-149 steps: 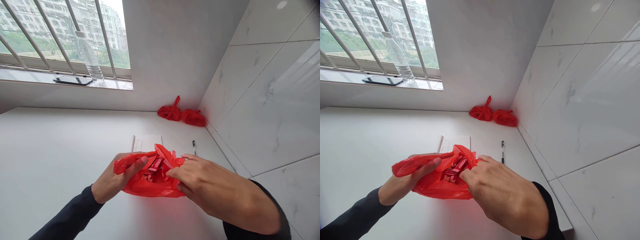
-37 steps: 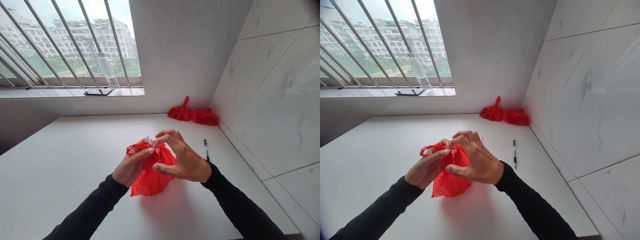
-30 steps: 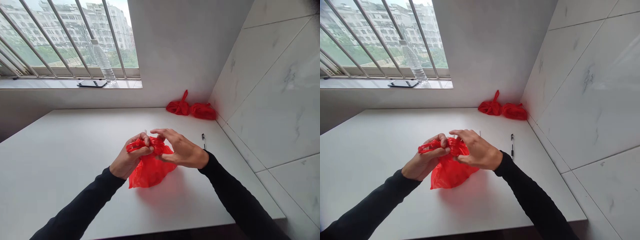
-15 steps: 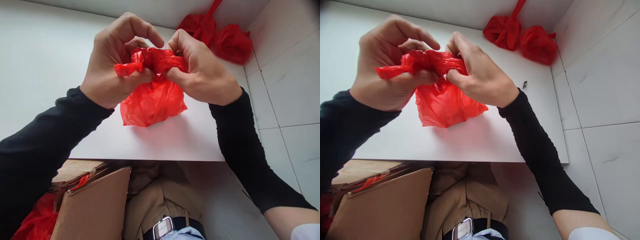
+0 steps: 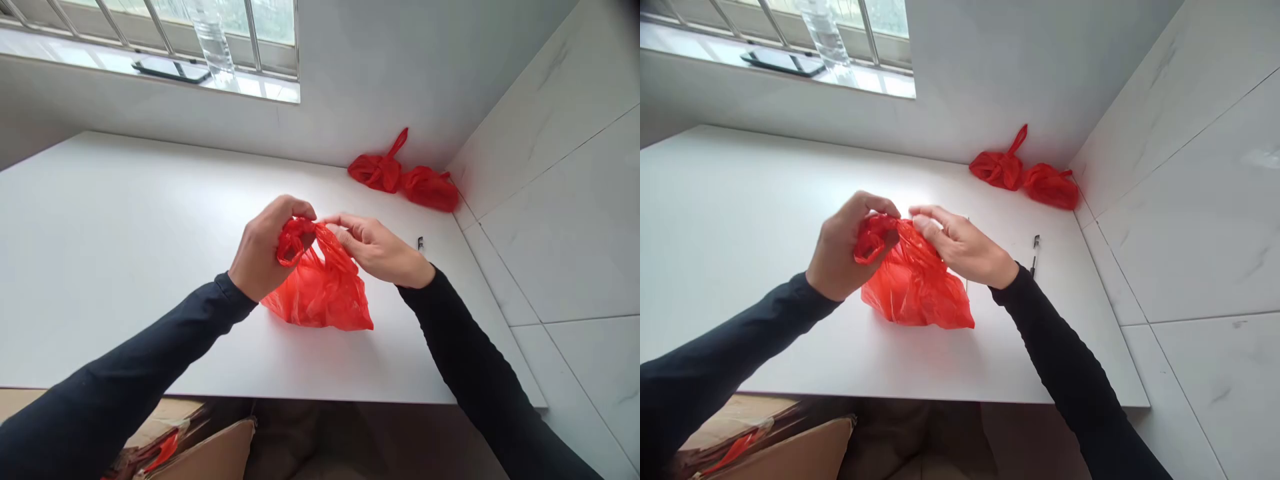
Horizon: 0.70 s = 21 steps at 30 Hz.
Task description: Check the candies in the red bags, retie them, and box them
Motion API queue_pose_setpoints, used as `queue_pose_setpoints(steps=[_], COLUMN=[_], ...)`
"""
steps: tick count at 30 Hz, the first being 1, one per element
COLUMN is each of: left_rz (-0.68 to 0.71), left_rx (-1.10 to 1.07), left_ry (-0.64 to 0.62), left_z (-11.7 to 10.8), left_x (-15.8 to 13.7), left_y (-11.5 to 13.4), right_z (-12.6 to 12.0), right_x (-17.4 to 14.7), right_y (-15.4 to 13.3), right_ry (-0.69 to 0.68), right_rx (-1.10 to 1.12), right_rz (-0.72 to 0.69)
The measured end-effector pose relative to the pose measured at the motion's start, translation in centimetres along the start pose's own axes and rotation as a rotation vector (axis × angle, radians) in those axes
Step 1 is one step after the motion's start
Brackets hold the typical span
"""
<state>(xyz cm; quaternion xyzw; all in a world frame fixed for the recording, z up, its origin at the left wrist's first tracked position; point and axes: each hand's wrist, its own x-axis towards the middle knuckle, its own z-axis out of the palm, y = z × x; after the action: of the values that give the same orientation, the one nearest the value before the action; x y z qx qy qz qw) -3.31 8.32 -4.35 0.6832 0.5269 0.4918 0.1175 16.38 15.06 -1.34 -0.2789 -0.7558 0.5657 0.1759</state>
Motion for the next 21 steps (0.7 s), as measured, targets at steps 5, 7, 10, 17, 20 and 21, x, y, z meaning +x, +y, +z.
queue_pose_setpoints(steps=[5,7,10,17,20,21], left_rz=[0.026,-0.031,-0.197,-0.502,-0.589,-0.617], left_rx=[-0.056,-0.132,-0.256,-0.166,0.098,0.161], left_ry=[-0.154,-0.201,-0.164,0.057,0.098,0.103], left_z=[-0.5,-0.5,-0.2,-0.8,-1.9,-2.3], left_x=[-0.2,-0.3,-0.3,0.9,1.4,1.5], left_y=[0.7,1.0,1.1,-2.1,-4.2,-4.8], right_z=[0.1,0.0,-0.1,0.1,0.5,0.6], right_x=[0.3,0.3,0.4,-0.5,-0.9,-1.0], right_y=[0.0,0.0,-0.2,-1.8,-2.4,-2.5], right_ry=[0.07,0.144,0.216,0.311,0.261,0.242], right_rx=[0.009,0.024,0.077,-0.027,-0.052,-0.055], right_rz=[-0.009,-0.015,-0.012,-0.099,-0.112,-0.112])
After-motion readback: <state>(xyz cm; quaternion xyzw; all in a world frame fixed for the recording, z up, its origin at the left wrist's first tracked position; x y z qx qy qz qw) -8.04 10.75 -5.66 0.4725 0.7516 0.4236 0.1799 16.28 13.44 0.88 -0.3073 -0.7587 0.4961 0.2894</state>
